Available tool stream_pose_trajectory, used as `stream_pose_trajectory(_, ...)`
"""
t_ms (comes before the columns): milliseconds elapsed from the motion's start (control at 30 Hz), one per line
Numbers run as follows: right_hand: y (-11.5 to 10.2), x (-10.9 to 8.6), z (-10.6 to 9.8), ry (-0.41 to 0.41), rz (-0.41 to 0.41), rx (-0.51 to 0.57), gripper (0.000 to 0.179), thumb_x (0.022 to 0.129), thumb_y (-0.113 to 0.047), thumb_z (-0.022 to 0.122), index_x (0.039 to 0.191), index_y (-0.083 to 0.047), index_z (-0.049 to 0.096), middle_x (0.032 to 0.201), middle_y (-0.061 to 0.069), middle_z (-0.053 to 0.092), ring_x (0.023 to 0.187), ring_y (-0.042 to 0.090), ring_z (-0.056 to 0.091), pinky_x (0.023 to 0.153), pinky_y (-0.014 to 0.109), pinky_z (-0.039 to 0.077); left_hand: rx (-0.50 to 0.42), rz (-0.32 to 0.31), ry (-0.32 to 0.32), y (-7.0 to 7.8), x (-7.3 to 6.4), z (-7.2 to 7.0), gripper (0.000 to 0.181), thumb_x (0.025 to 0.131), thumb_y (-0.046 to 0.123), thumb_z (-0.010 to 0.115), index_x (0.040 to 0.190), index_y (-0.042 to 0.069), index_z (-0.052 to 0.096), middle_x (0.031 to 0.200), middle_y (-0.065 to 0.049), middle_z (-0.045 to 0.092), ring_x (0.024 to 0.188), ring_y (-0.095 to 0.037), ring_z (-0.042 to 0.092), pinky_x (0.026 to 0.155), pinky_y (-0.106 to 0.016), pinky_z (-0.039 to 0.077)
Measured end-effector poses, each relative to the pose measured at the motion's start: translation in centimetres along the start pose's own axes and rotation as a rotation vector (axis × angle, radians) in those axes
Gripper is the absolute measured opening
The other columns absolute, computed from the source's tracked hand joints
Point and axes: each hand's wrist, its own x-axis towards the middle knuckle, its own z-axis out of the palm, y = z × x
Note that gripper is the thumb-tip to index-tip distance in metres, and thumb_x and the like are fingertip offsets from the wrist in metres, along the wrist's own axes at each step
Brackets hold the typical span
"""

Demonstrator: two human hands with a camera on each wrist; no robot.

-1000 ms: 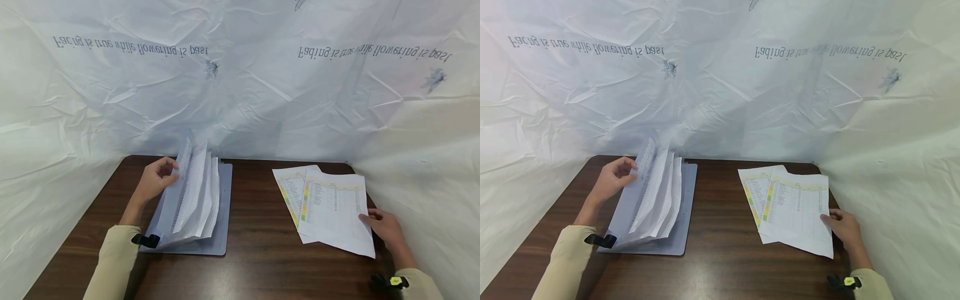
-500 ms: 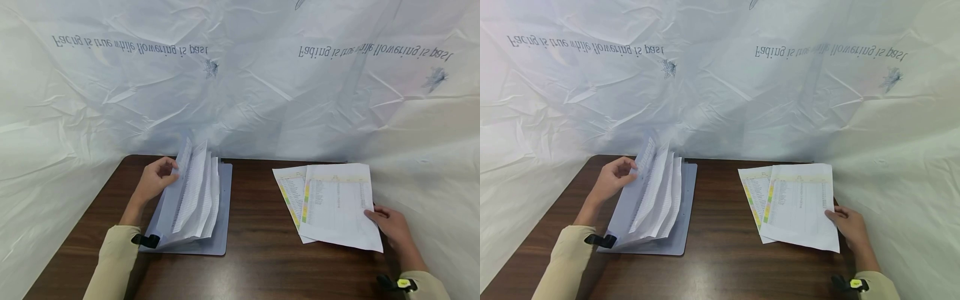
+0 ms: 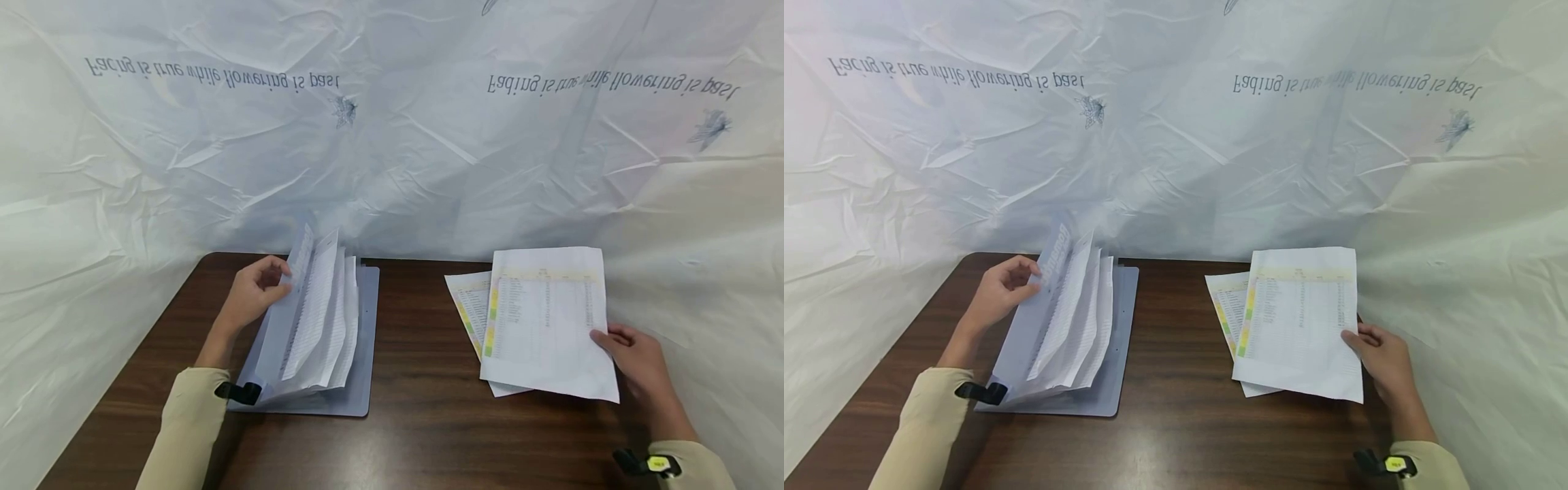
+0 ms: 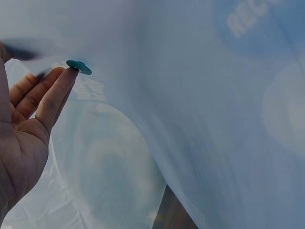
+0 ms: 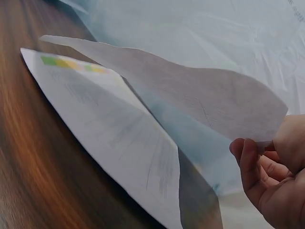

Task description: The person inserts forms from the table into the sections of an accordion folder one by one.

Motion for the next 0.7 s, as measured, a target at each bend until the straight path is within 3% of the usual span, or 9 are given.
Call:
stream_pose_trajectory(167,-1.0,-0.4,0.4,0.015,-0.013,0.045,0.069,0.1,-0.042,0.063,0.141,0.011,0.047,0.125,0.033,0.061,0.075,0.007,0.066,0.063,0.03,0.057,0.017,-0.005,-0.004,0.1,0.0,-0.1,0.021,0.087,-0.006,0.073,0.105,-0.001,0.063,0.095,-0.012,0.063,0.075,-0.013,0.058,0.065,-0.023,0.049)
stream_pose_trajectory(300,-2.1,-0.8,0.9,0.032,-0.019,0.112,0.067,0.099,-0.041,0.066,0.14,0.009,0.05,0.101,0.003,0.069,0.074,0.007,0.066,0.063,0.03,0.058,-0.005,-0.004,-0.006,-0.1,-0.1,-0.2,0.022,0.087,-0.003,0.075,0.106,0.0,0.064,0.096,-0.012,0.064,0.076,-0.013,0.058,0.065,-0.023,0.049)
stream_pose_trajectory(433,-3.2,-1.3,1.8,0.034,-0.03,0.217,0.066,0.098,-0.037,0.069,0.14,0.01,0.048,0.086,-0.021,0.06,0.074,0.004,0.067,0.063,0.028,0.058,-0.004,0.0,0.001,0.0,-0.1,-0.2,0.022,0.087,-0.003,0.075,0.106,-0.001,0.065,0.094,-0.014,0.064,0.075,-0.013,0.057,0.065,-0.023,0.048)
stream_pose_trajectory(533,-4.0,-1.7,2.8,0.026,-0.032,0.298,0.065,0.098,-0.032,0.07,0.14,0.011,0.046,0.085,-0.024,0.061,0.073,0.004,0.068,0.062,0.029,0.058,0.01,0.009,0.003,1.0,-0.2,-0.3,0.02,0.086,-0.006,0.073,0.104,-0.003,0.064,0.094,-0.015,0.064,0.074,-0.012,0.057,0.064,-0.022,0.048)
stream_pose_trajectory(700,-5.0,-2.2,4.7,0.022,-0.027,0.335,0.061,0.098,-0.031,0.069,0.141,0.008,0.048,0.087,-0.021,0.063,0.074,0.007,0.07,0.062,0.032,0.059,0.009,0.012,-0.004,3.4,-0.3,-0.5,0.018,0.086,-0.01,0.07,0.102,-0.008,0.063,0.092,-0.017,0.063,0.073,-0.013,0.058,0.064,-0.022,0.048)
